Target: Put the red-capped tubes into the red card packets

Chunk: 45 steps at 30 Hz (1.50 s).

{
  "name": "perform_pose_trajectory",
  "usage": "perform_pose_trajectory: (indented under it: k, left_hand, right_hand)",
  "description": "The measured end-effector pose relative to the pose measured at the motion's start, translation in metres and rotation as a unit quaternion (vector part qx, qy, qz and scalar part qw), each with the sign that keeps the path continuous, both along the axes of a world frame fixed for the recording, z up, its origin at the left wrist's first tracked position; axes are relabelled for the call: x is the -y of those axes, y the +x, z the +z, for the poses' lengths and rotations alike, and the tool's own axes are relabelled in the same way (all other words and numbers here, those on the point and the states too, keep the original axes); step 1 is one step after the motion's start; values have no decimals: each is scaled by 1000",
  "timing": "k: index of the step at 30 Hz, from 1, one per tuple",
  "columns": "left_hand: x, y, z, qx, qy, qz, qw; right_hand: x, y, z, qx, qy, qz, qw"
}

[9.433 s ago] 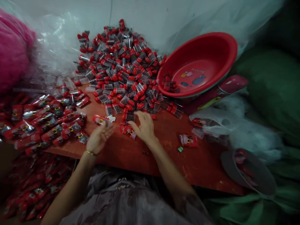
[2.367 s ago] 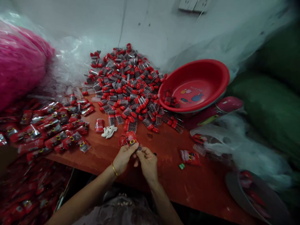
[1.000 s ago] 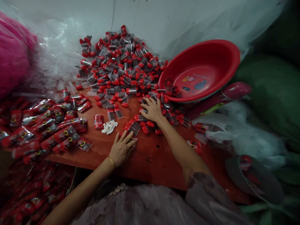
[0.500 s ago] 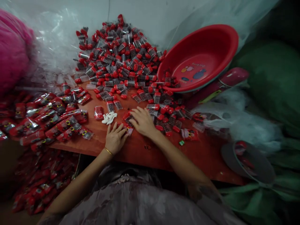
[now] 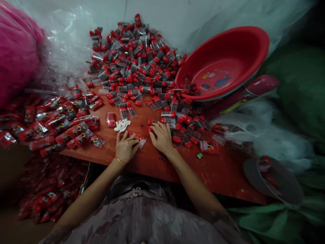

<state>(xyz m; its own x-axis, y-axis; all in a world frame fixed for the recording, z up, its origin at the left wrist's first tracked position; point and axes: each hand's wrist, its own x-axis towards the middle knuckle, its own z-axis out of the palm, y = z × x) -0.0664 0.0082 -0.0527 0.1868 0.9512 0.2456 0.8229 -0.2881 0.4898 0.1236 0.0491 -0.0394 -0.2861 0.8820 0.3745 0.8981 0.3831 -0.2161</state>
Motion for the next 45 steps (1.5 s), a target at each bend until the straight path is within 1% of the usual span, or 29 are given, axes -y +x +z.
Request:
perform_pose_trajectory:
  k: [3,5,7,9,12,13,15,17,19,20,22,24,25,26,28,29,30,31,32,34,37,41,43,45]
  left_hand:
    - [0,2,1,-20,-8,17,1000]
    - [0,2,3,-33,-15,17,999]
    - [0,1,4,-42,-19,16,999]
    - [-1,1,5,-52,-16,20,998]
    - [-3,4,4,-65,-4,43,997]
    - [-4,5,4,-66,-2,49,997]
    - [-5,9,3,-64,-1,51,997]
    - [-6,11,2,-69,2,43,997]
    - [-6,12,1,-82,2,35,996]
    - [-7,11,1,-87,0,34,996]
    - [-8,11,0,-92,-4,34,995]
    - [-8,10,0,-93,-1,33,995]
    - [-8,10,0,-92,2,31,995]
    - [-8,9,0,-92,5,28,995]
    - [-6,10,0,-90,12,25,996]
    - [-5,10,0,-88,15,25,996]
    - [-4,10,0,-86,17,26,996]
    - [-4,10,0,-84,17,26,996]
    - [-4,11,-1,-81,13,27,996]
    - [-5,11,-1,-72,-2,34,997]
    - [-8,12,0,-57,-19,43,997]
    - [-8,12,1,-49,-18,52,997]
    - [-7,12,1,-47,-9,53,997]
    - [-6,10,1,-39,-2,40,998]
  right_hand:
    - [-21,-25,7,22,-30,-5,999]
    - [-32,-38,8,50,-63,4,997]
    - [-39,-45,5,62,-74,9,995]
    - [-39,-49,2,65,-67,0,996]
    - [-38,-51,0,70,-50,-26,996]
    - [-38,-52,1,66,-30,-21,997]
    - [-38,-50,6,70,-10,-23,997]
    - [-34,-42,15,63,17,-16,998]
    - [-23,-21,27,39,46,-38,997]
    - [-15,-5,33,26,58,-61,996]
    - [1,40,42,-16,89,-147,985]
    - [18,99,46,-24,101,-224,969]
    - [26,130,47,-26,104,-274,956]
    - [33,160,46,-18,92,-354,930]
    - [46,214,44,8,62,-496,866]
    - [50,234,43,24,41,-535,844]
    - [54,251,42,38,24,-557,829]
    - [56,263,40,44,16,-568,822]
    - [57,270,39,50,8,-571,819]
    - [56,277,36,53,0,-566,823]
    - [53,277,32,60,-19,-558,828]
    - [53,280,30,75,-35,-573,815]
    - [53,280,30,80,-9,-570,817]
    - [52,268,30,57,42,-535,842]
